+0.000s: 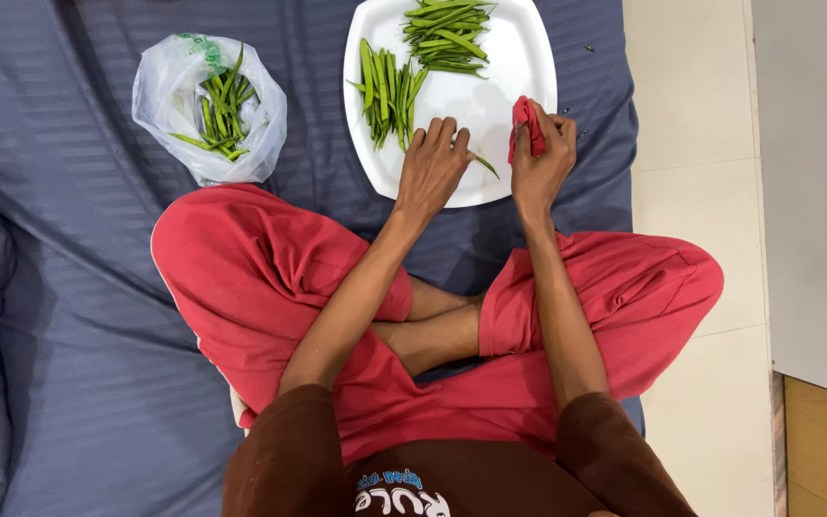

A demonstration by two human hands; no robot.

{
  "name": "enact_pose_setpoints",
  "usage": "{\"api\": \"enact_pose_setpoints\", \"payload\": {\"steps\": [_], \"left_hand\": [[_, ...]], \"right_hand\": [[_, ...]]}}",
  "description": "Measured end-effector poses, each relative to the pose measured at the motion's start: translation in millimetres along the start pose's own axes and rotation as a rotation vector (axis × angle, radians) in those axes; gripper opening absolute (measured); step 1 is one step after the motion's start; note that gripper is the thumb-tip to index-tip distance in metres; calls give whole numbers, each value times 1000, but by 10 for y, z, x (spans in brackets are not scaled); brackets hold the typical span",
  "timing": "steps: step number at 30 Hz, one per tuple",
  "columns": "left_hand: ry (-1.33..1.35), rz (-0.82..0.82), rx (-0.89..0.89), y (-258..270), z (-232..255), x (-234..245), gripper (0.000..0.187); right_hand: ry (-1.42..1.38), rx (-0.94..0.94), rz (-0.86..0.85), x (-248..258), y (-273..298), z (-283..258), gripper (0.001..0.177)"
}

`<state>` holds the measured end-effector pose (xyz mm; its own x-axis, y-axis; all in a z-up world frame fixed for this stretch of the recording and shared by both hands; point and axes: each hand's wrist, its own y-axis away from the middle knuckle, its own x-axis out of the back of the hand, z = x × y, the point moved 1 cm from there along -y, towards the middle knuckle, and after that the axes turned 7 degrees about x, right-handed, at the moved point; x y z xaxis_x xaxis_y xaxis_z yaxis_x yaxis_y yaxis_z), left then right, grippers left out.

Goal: The person picks up green beans from a plastic bag, snaps off the ends by hand, and places the trimmed beans onto a white plastic plate.

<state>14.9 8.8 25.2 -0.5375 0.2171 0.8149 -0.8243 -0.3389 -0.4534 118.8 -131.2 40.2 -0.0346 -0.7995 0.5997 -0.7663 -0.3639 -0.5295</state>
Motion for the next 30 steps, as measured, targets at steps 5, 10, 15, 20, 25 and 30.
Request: {"api": "enact_pose_setpoints", "payload": {"steps": [5, 10, 15, 20, 25, 30], "left_hand": [[-139, -59, 22, 75, -86, 6, 19], [-164, -56, 53, 43, -49, -53, 11], [-99, -27, 130, 29, -53, -75, 9], [-131, -71, 133, 24, -69, -134, 9], [-140, -68, 142, 24, -52, -93, 10], [-91, -23, 110, 18, -48, -53, 5]], "right_hand": [[-25, 0, -36, 11, 34, -99, 34], [3, 81, -39, 26, 0, -262, 34], [-75, 114, -280, -28, 29, -457, 34], [54, 114, -357, -147, 73, -567, 34], [87, 50, -287, -110, -60, -392, 30], [146, 48, -195, -15, -122, -159, 32]]}}
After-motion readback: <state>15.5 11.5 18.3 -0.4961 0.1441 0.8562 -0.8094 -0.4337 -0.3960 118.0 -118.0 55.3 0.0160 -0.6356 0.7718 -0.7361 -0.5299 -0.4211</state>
